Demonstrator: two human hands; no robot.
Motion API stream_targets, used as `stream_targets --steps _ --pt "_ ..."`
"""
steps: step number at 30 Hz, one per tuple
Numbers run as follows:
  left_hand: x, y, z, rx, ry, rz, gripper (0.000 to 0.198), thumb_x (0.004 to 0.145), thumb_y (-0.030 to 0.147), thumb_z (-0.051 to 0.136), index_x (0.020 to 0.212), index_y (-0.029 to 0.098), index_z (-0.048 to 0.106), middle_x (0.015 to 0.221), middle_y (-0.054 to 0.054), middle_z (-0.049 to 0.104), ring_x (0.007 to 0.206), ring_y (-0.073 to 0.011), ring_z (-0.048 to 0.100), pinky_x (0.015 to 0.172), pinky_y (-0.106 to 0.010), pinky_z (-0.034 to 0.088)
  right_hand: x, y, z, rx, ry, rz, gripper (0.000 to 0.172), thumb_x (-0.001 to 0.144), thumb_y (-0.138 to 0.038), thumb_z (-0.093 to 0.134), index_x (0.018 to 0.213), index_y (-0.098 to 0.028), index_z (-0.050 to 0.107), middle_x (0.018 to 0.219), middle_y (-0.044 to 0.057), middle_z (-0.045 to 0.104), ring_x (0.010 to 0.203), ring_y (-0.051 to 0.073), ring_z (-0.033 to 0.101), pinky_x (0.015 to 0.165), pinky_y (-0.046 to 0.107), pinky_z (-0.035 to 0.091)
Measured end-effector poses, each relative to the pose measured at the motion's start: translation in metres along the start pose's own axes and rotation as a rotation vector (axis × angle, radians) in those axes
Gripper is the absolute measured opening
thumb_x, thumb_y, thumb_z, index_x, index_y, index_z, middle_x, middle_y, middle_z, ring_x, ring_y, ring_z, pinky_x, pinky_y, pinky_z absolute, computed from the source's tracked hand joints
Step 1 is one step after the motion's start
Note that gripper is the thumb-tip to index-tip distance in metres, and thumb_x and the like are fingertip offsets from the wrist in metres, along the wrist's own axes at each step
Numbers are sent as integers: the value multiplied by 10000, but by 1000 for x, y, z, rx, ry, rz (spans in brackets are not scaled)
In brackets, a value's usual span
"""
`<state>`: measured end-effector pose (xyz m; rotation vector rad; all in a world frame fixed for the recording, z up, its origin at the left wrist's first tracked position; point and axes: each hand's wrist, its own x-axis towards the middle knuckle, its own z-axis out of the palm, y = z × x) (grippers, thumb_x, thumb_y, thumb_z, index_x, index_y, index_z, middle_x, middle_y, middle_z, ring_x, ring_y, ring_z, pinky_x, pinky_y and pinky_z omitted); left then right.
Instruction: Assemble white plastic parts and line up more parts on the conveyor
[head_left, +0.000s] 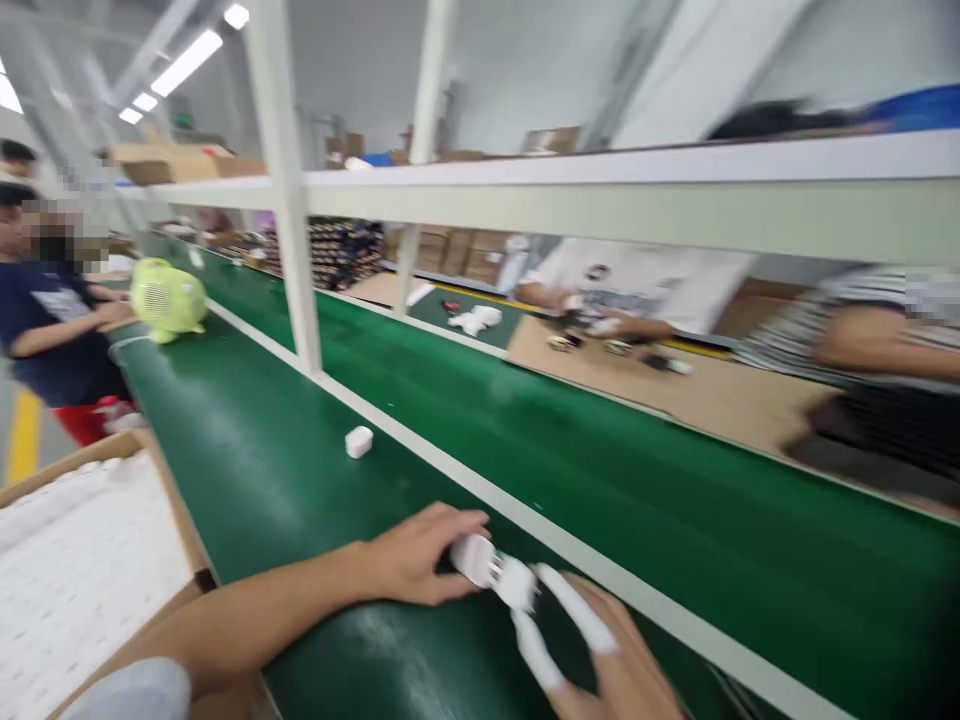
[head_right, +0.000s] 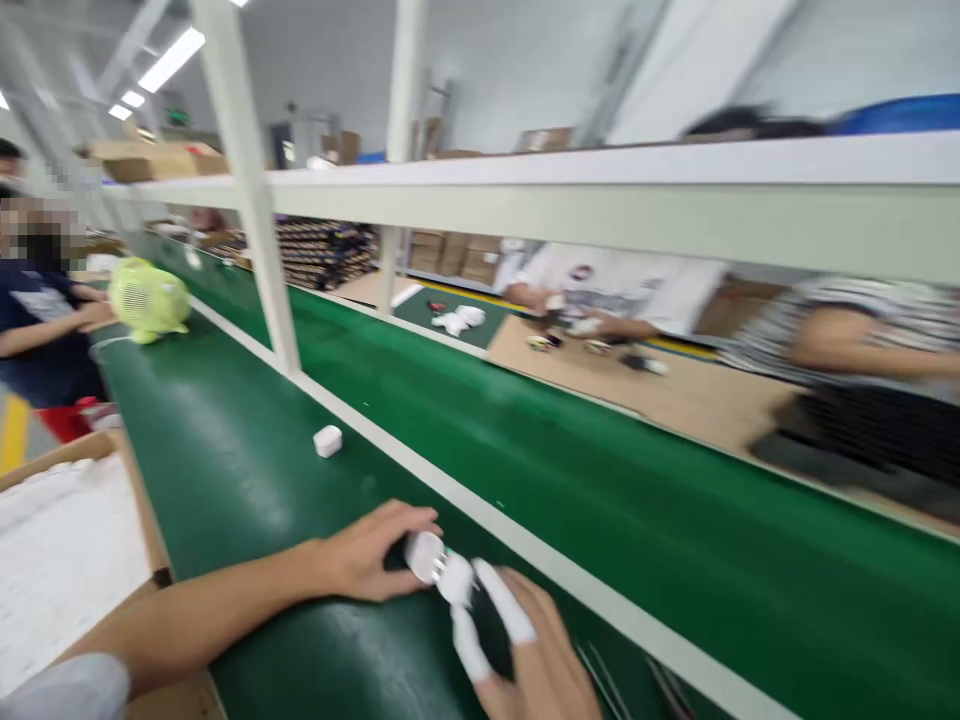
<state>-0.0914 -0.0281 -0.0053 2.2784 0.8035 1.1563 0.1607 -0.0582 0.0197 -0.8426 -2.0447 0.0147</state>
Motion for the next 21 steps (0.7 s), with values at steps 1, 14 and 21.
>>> stream_targets --steps 1,14,21 --pt "0 2 -1 -12 -7 -18 755 955 328 747 1583 232 340 1379 -136 628 1244 -286 583 1090 -444 516 -3 -6 -7 -25 -28 12 434 1005 -217 632 1428 -184 540 1215 150 669 1101 273 673 875 395 615" --pt "0 14 -5 -22 -134 -82 782 1029 197 656 1627 342 174 1443 -88 585 1326 -263 512 1150 -497 484 0 -25 -9 -107 -128 -39 488 954 -19 602 1414 -151 507 1303 180 640 1189 314 605 931 500 619" --pt "0 15 -4 38 -174 -74 799 1022 158 648 1628 342 161 1434 -97 588 1311 -299 513 1130 -547 470 -6 -24 -8 -181 -210 -64 411 936 -7 597 1336 -83 539 1326 205 606 1208 359 556 942 526 609"
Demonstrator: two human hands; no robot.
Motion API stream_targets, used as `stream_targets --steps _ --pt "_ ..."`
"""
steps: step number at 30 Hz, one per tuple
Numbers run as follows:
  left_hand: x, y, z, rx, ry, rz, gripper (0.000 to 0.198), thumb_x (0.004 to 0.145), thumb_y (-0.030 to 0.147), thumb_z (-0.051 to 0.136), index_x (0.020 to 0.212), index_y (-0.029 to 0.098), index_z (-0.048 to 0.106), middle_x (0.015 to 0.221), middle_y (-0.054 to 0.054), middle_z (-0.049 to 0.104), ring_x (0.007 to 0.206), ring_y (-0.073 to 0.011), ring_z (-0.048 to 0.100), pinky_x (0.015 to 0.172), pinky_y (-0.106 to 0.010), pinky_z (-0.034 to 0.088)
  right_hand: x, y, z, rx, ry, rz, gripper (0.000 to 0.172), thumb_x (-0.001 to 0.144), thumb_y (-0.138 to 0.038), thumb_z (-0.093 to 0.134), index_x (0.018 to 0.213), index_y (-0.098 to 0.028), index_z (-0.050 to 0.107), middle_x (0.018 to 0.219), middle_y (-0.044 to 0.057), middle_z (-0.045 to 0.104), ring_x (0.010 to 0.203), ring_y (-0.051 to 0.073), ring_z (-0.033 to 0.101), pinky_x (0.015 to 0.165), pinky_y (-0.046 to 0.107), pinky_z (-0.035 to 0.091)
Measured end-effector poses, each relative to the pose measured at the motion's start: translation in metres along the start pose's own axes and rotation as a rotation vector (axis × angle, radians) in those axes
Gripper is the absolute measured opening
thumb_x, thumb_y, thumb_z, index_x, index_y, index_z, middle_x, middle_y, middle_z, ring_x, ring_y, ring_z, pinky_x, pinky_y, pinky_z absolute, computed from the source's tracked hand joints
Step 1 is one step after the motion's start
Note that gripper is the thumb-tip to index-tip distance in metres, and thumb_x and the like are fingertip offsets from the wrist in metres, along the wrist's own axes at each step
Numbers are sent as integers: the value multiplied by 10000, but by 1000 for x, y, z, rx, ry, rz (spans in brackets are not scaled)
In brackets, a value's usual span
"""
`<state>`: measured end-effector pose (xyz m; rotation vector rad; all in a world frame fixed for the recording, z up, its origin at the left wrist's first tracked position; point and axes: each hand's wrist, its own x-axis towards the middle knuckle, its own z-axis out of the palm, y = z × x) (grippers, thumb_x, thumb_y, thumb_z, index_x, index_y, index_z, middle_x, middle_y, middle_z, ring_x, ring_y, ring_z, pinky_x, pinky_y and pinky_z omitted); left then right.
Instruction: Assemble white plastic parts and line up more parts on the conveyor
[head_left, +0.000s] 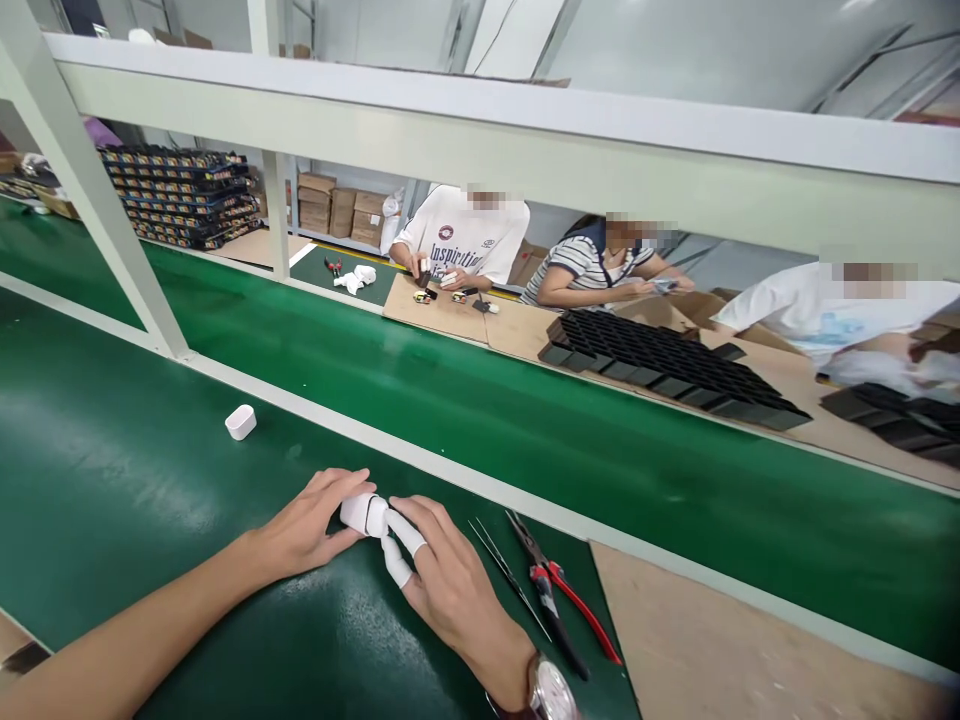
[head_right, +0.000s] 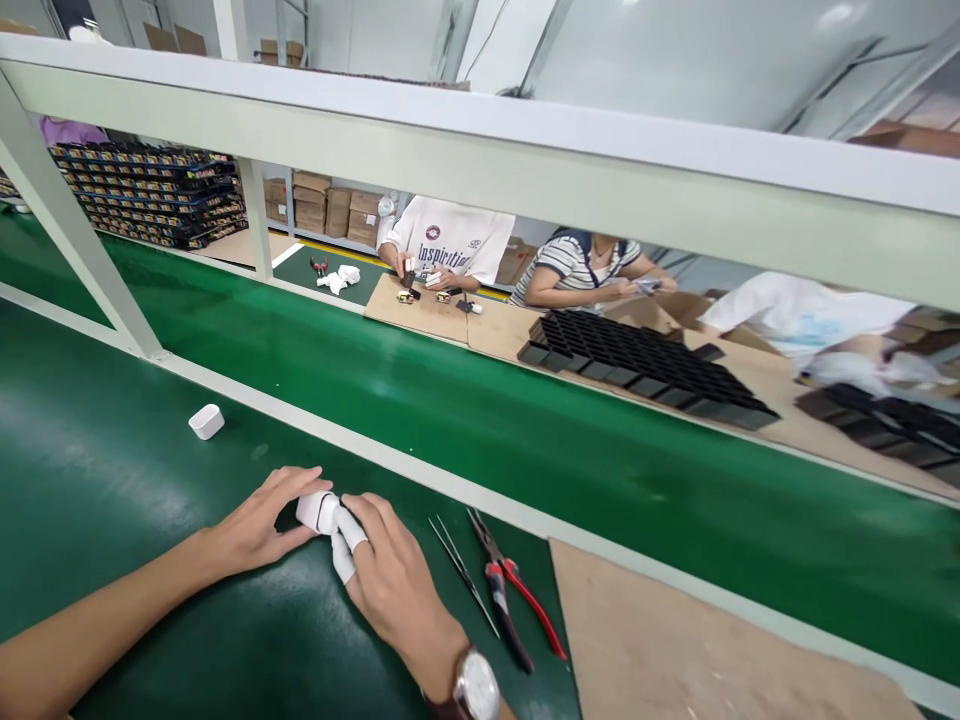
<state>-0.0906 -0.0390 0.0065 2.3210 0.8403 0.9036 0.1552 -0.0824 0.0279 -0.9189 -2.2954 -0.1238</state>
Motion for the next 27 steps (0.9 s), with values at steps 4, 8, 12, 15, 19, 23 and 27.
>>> stream_targets --steps 4,8,12,15,19,23,27 --pt "-2 -3 3 -11 -34 -33 826 1009 167 678 1625 362 163 1436 -82 586 1301 -291 527 1128 -536 473 -4 2 1 23 -74 10 367 900 24 580 1248 -91 578 1356 204 569 1246 372 516 955 538 602" --pt "-5 -5 6 -53 -101 -107 847 992 211 716 1618 365 168 1434 -67 588 1310 -284 554 1115 -500 509 -4 1 -2 43 -143 43 272 891 -8 598 1137 -123 615 1344 189 567 1250 373 510 951 529 609" --pt "-8 -6 9 -102 -131 -161 740 989 282 725 1574 345 276 1412 -67 603 1308 -287 584 1104 -484 535 2 -4 -6 89 -101 98 267 943 -57 594 1192 -151 600 1270 151 628 1174 311 571 928 473 631" --pt "-9 -8 10 -139 -151 -188 632 998 347 705 1526 318 358 1409 -87 592 1284 -293 608 1102 -498 541 4 -4 -9 134 -95 109 222 942 -61 623 1144 -152 609 1261 143 641 1156 302 585 906 458 636" --pt "-10 -9 11 -179 -155 -209 567 988 379 709 1470 296 421 1401 -90 593 1275 -294 621 1109 -502 542 3 0 -11 149 -161 93 218 908 -38 647 1094 -149 634 1265 144 629 1171 321 573 876 468 637" --pt "-9 -8 12 -239 -158 -241 588 969 374 741 1453 297 417 1390 -71 600 1274 -276 624 1120 -484 536 3 2 -15 159 -175 92 182 941 -67 625 1099 -157 637 1229 135 635 1129 295 581 867 454 636" --pt "-6 -6 12 -196 -137 -199 528 986 339 720 1432 303 441 1379 -65 593 1266 -268 615 1099 -466 540 7 -3 -20 110 -205 73 158 940 -59 603 1063 -152 637 1227 147 620 1147 302 571 880 461 633"
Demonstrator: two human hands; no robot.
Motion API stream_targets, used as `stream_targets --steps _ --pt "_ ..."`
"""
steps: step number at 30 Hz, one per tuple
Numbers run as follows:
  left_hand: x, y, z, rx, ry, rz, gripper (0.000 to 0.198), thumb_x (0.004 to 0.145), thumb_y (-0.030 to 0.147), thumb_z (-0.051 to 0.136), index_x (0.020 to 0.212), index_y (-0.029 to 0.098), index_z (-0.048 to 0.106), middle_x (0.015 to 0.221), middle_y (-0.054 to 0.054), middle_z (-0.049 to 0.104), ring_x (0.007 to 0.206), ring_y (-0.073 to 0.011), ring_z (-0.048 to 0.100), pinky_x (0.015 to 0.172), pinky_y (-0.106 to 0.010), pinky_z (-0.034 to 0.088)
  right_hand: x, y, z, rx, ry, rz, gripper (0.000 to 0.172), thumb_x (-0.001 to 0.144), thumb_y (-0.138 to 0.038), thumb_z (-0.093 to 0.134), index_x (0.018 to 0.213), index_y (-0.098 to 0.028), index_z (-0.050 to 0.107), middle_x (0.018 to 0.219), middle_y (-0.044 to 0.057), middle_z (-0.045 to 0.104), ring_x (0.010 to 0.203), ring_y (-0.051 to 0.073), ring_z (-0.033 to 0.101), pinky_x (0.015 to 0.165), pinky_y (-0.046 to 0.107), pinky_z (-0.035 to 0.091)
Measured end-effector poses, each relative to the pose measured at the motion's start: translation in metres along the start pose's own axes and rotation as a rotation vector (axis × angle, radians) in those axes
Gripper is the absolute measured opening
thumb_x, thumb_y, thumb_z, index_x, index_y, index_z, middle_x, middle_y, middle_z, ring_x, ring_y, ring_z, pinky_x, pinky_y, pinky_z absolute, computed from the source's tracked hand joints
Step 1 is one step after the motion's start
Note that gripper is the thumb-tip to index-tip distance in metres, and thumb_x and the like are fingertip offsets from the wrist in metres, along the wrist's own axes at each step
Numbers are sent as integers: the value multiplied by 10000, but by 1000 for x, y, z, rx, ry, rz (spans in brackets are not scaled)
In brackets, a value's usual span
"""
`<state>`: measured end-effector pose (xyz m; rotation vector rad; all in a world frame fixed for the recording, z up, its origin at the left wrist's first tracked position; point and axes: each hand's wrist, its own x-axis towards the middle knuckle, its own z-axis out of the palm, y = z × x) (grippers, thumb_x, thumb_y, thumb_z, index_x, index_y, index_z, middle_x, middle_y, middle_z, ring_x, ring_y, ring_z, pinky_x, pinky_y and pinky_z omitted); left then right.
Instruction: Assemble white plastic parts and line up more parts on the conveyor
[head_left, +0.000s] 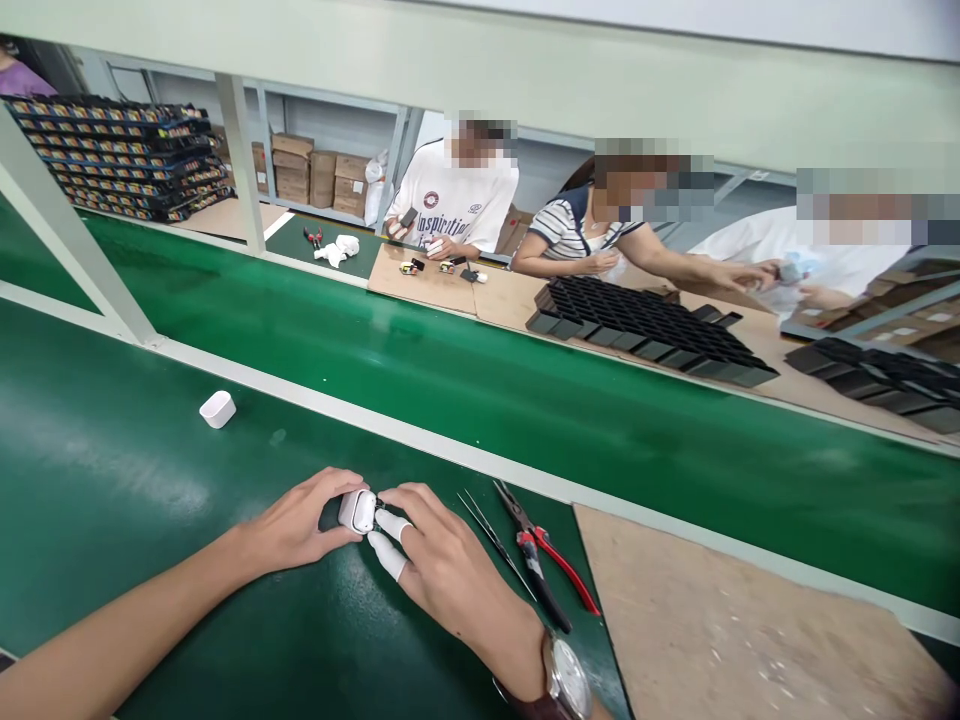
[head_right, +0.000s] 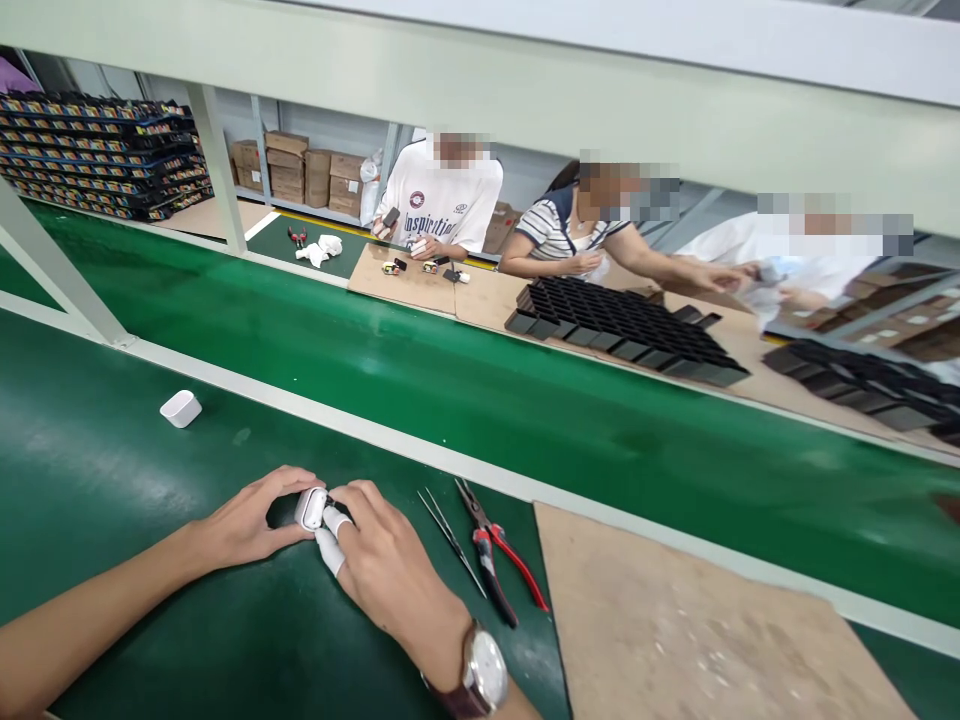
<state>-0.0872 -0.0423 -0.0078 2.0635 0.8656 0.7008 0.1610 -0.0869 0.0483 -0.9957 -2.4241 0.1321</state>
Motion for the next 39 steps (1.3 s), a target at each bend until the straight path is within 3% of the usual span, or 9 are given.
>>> stream_targets --steps 6,17,25,39 --pt "2 2 0 29 29 63 486 1003 300 690 1424 291 448 1361 -81 593 1237 -269 622 1058 -449 559 4 -4 -9 -18 -23 -11 137 948 -45 568 1006 -155 625 1249 154 613 1138 297 575 848 449 636" --pt "0 2 1 26 14 79 522 1014 277 686 1452 327 405 1390 -73 566 1250 -272 605 1070 -462 547 2 -9 -1 -133 -49 -5 178 954 -48 547 841 -162 625 1214 168 612 1120 316 562 841 461 640" --pt "-1 6 2 11 -9 59 502 1035 272 644 1466 318 389 1395 -87 544 1256 -275 596 1081 -464 535 4 -10 -11 -123 -52 -30 170 926 -7 527 906 -142 628 1223 171 613 1099 323 564 783 457 634" --pt "0 9 2 64 35 132 458 1032 211 636 1439 267 434 1315 -103 571 1166 -269 603 968 -417 563 2 -3 -6 -40 -58 -56 231 884 30 585 1069 -107 579 1288 189 578 1178 347 530 879 491 610"
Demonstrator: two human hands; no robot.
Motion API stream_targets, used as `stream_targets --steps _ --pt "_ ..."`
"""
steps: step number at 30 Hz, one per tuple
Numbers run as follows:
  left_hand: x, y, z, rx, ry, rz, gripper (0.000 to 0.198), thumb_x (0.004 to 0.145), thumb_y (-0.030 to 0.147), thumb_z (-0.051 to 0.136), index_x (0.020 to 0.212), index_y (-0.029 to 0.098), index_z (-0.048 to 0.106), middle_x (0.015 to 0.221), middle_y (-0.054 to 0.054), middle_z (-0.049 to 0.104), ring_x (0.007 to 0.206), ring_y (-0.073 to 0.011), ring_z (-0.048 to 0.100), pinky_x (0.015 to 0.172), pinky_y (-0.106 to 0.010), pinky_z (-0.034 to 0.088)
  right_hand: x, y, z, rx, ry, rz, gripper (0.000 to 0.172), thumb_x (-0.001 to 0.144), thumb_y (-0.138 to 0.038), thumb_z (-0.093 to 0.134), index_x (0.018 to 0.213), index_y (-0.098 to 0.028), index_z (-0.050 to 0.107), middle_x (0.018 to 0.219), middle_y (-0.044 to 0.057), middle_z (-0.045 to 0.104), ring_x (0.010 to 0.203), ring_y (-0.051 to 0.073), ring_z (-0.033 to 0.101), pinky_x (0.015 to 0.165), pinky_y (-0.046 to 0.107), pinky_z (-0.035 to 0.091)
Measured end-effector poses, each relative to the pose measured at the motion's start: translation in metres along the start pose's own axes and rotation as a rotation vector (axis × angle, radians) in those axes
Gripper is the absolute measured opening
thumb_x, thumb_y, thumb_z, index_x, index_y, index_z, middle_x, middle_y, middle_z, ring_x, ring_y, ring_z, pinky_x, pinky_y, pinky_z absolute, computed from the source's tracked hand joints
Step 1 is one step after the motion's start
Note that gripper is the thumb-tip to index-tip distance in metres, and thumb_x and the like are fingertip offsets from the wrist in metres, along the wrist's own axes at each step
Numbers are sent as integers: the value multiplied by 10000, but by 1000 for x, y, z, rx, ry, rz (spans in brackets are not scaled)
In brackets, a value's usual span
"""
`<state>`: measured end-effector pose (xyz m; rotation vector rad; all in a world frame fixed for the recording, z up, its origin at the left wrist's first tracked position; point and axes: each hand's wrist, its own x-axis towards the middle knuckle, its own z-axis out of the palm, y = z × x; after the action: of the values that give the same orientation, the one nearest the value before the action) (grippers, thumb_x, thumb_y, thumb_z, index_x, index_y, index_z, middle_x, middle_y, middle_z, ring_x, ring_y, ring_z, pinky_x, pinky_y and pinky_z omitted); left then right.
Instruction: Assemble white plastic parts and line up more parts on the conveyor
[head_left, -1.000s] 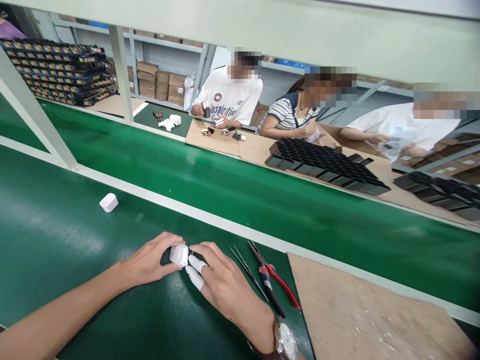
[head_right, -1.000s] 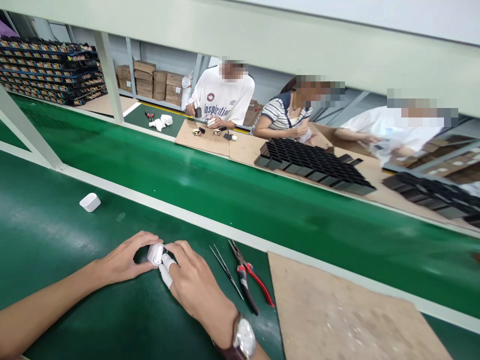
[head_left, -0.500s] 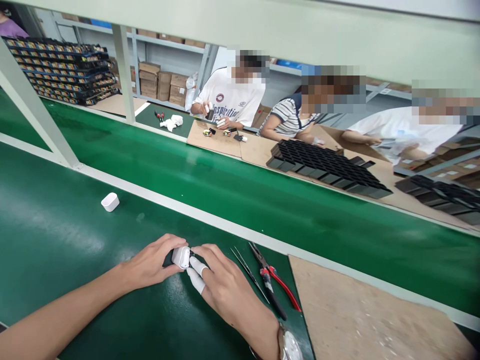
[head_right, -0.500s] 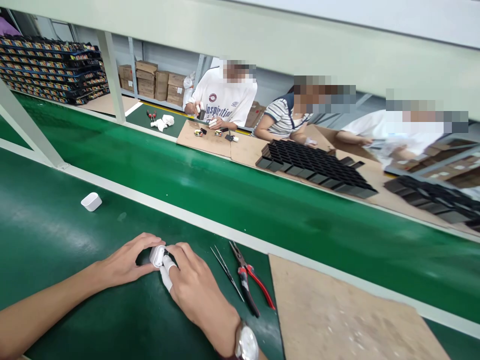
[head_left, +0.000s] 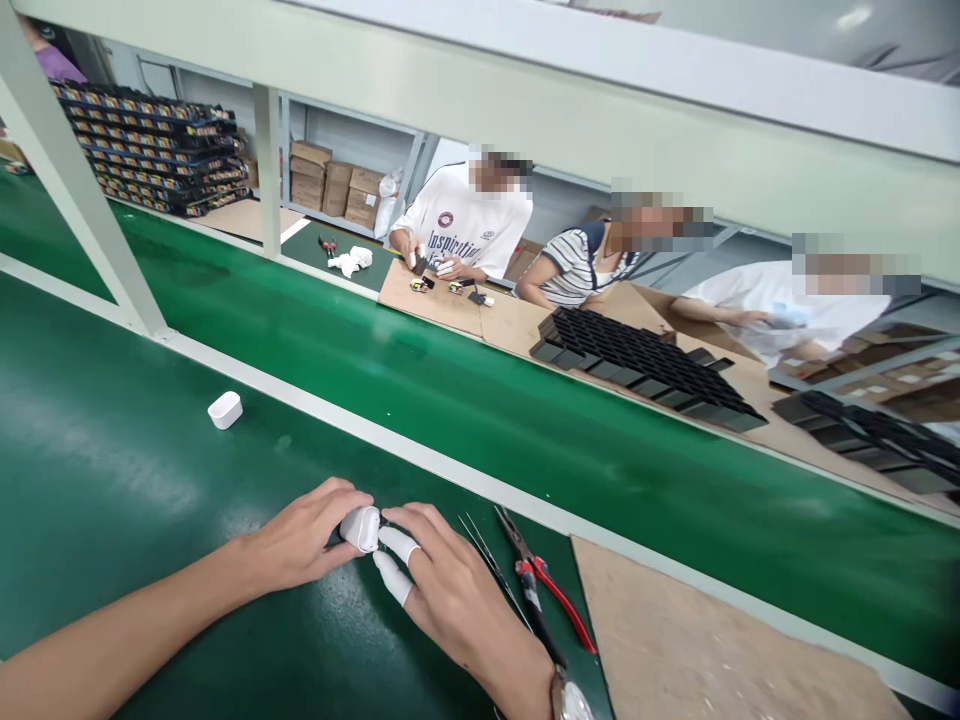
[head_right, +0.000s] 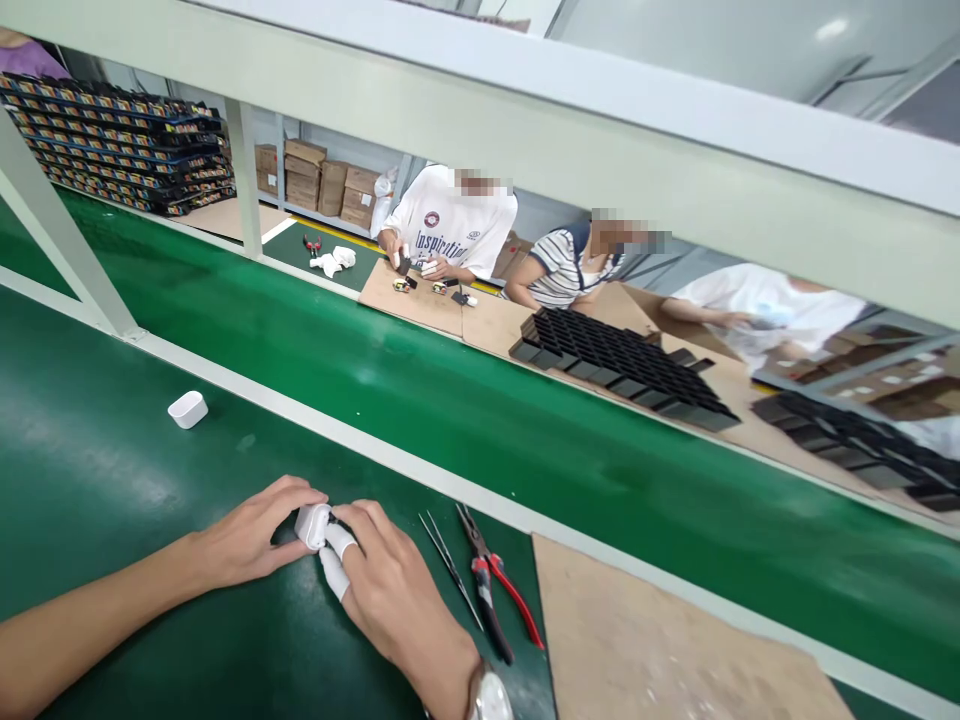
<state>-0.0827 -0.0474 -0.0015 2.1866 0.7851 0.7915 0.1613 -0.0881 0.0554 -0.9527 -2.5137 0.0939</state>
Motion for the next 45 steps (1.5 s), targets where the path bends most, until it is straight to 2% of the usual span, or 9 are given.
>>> stream_targets --steps 5,12,19,30,34,36,38,42,45 --pt "1 1 -2 29 41 138 414 1044 185 614 1426 247 466 1322 -108 601 1261 -287 540 1037 -423 529 4 1 0 30 14 1 264 967 -41 566 1223 -103 578 1304 183 577 1206 321 546 953 476 607" --pt "-3 -1 -1 17 107 66 613 1024 126 580 1559 256 311 1370 -134 538 1248 -284 545 1057 -453 523 -3 7 5 15 57 -39 430 922 51 490 1326 -82 547 1404 199 555 1278 316 541 981 462 612" --pt "-4 -8 3 0 173 73 670 1011 95 589 1580 269 279 1368 -126 552 1267 -281 528 1071 -452 517 -10 10 2 -32 105 -80 405 924 40 539 1314 -69 557 1412 229 564 1296 341 546 971 477 617" --pt "-3 -3 0 10 140 76 672 990 59 576 1567 253 293 1375 -149 525 1259 -295 546 1070 -480 536 -6 8 1 -113 45 -104 437 915 60 460 1321 -51 579 1427 228 556 1293 320 551 942 431 635" --pt "-3 -4 3 14 135 60 631 1006 97 577 1559 250 315 1376 -146 525 1245 -288 564 1075 -470 537 -3 4 -1 -122 59 -97 273 903 62 486 1073 -97 629 1422 217 549 1261 335 561 905 459 639" --pt "-4 -2 5 -1 106 31 611 1011 118 580 1550 255 327 1372 -137 530 1229 -281 580 1068 -457 544 -2 2 -2 -107 47 -85 207 906 55 499 924 -128 595 1392 204 564 1225 328 577 883 461 638" --pt "-5 -1 6 -18 64 -8 582 1019 153 585 1536 265 342 1363 -125 540 1201 -275 602 1047 -446 558 0 0 -2 -71 26 -60 197 918 33 512 870 -151 562 1353 186 583 1185 310 592 862 449 639" --pt "-7 0 8 -57 -33 -91 546 1029 220 604 1514 295 364 1373 -110 548 1165 -274 634 1014 -442 577 2 1 -3 28 7 -14 139 956 -29 549 1003 -151 598 1300 177 601 1138 292 603 850 445 639" --pt "-7 -3 9 -95 -65 -140 595 1015 274 659 1516 319 341 1385 -101 541 1203 -287 624 1030 -469 570 1 3 -4 65 5 14 193 974 -64 574 1147 -147 604 1289 175 611 1134 289 611 859 448 642"
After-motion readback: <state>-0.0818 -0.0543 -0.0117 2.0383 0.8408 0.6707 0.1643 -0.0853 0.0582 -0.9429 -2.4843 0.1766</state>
